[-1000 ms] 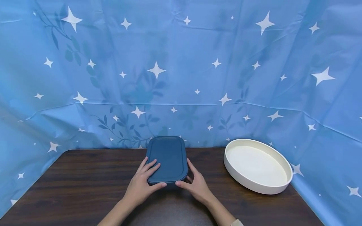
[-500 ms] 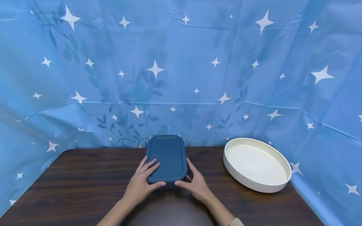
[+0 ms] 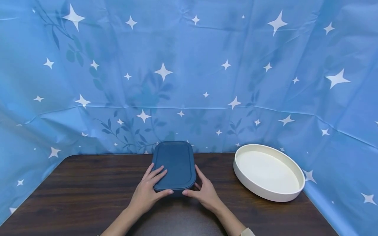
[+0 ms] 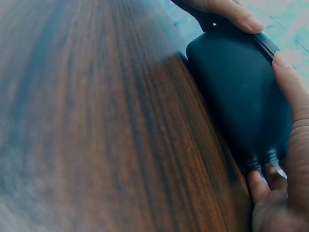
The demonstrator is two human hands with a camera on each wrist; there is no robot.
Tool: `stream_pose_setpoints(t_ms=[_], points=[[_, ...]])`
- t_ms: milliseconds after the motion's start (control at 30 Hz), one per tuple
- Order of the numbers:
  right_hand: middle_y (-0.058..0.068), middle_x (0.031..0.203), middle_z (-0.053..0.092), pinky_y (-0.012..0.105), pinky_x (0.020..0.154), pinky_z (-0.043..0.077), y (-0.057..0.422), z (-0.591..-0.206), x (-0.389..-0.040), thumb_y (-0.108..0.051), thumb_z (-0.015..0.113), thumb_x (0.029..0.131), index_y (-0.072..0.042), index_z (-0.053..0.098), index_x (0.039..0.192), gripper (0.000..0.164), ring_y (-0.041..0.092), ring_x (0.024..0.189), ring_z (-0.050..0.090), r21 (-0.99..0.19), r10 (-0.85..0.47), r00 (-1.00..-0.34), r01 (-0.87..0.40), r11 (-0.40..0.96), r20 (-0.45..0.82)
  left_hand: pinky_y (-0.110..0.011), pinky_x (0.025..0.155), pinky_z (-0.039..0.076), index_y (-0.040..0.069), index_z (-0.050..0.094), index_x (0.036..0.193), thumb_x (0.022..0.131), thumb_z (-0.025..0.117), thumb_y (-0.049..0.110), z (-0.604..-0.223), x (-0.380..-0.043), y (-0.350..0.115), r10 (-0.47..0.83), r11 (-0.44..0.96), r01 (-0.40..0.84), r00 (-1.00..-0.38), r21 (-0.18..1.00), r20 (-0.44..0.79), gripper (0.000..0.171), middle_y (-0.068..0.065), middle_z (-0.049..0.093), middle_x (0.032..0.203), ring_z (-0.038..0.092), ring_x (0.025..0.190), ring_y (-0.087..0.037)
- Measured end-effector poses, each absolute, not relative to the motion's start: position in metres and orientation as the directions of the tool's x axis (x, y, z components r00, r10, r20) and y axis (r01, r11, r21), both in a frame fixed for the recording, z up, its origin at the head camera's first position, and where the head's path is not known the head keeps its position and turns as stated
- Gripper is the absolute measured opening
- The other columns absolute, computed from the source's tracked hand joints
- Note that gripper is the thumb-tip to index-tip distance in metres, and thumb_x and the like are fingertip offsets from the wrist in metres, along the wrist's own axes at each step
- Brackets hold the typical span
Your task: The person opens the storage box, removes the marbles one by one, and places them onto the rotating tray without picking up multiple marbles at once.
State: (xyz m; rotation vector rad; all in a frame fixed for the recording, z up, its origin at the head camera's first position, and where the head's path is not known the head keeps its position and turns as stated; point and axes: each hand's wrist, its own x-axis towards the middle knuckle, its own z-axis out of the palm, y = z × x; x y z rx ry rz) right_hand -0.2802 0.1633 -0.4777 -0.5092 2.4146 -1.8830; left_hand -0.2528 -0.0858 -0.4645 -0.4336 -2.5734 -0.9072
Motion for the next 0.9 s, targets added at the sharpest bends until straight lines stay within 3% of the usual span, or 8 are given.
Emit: stream_pose_setpoints(t_ms=[300,433,600,700,900], points=[[0.012,0.169,0.021,0.040,0.114,0.041,0.1639,-0.4764,-0.2794,-0.018,0.084,0.083,-0.014,0.018,0.163,0.103,0.034,0.155,0.026,-0.949,-0.282,-0.944,-0.235,0.209,0.171,-0.058,0.109,0.045,0.024,0.061,0.141,0.075,0.070,0.072,-0.4660,-0.2538,-0.0858,0.157,0.749,0.407,-0.876,0.523,0.457,0.082,0.002,0.053,0.153,0.027,0.156,-0.030],[0.012,0.169,0.021,0.038,0.113,0.042,0.1643,-0.4752,-0.2791,-0.019,0.085,0.083,-0.013,0.018,0.162,0.104,0.034,0.154,0.026,-0.949,-0.281,-0.944,-0.234,0.209,0.171,-0.058,0.105,0.048,0.025,0.062,0.140,0.075,0.067,0.076,-0.4651,-0.2534,-0.0850,0.168,0.788,0.408,-0.863,0.461,0.477,0.083,0.002,0.054,0.152,0.030,0.154,-0.031],[0.012,0.169,0.020,0.036,0.112,0.043,0.1654,-0.4749,-0.2789,-0.018,0.085,0.083,-0.012,0.017,0.162,0.105,0.034,0.154,0.026,-0.953,-0.281,-0.946,-0.224,0.205,0.161,-0.059,0.115,0.038,0.022,0.063,0.139,0.074,0.063,0.082,-0.4633,-0.2563,-0.0848,0.225,0.840,0.431,-0.829,0.329,0.513,0.089,-0.002,0.056,0.150,0.036,0.151,-0.033],[0.012,0.169,0.021,0.037,0.112,0.043,0.1655,-0.4750,-0.2794,-0.018,0.085,0.082,-0.013,0.018,0.162,0.104,0.034,0.154,0.027,-0.953,-0.277,-0.948,-0.218,0.210,0.155,-0.058,0.119,0.032,0.021,0.063,0.138,0.074,0.062,0.083,-0.4620,-0.2589,-0.0845,0.244,0.843,0.440,-0.826,0.310,0.509,0.090,-0.004,0.055,0.151,0.036,0.152,-0.030],[0.013,0.169,0.023,0.037,0.112,0.043,0.1639,-0.4748,-0.2805,-0.020,0.085,0.082,-0.014,0.019,0.162,0.104,0.035,0.154,0.029,-0.949,-0.276,-0.949,-0.218,0.226,0.153,-0.056,0.107,0.047,0.023,0.060,0.142,0.076,0.064,0.081,-0.4596,-0.2579,-0.0842,0.229,0.820,0.423,-0.860,0.386,0.456,0.088,0.000,0.051,0.155,0.034,0.153,-0.027]])
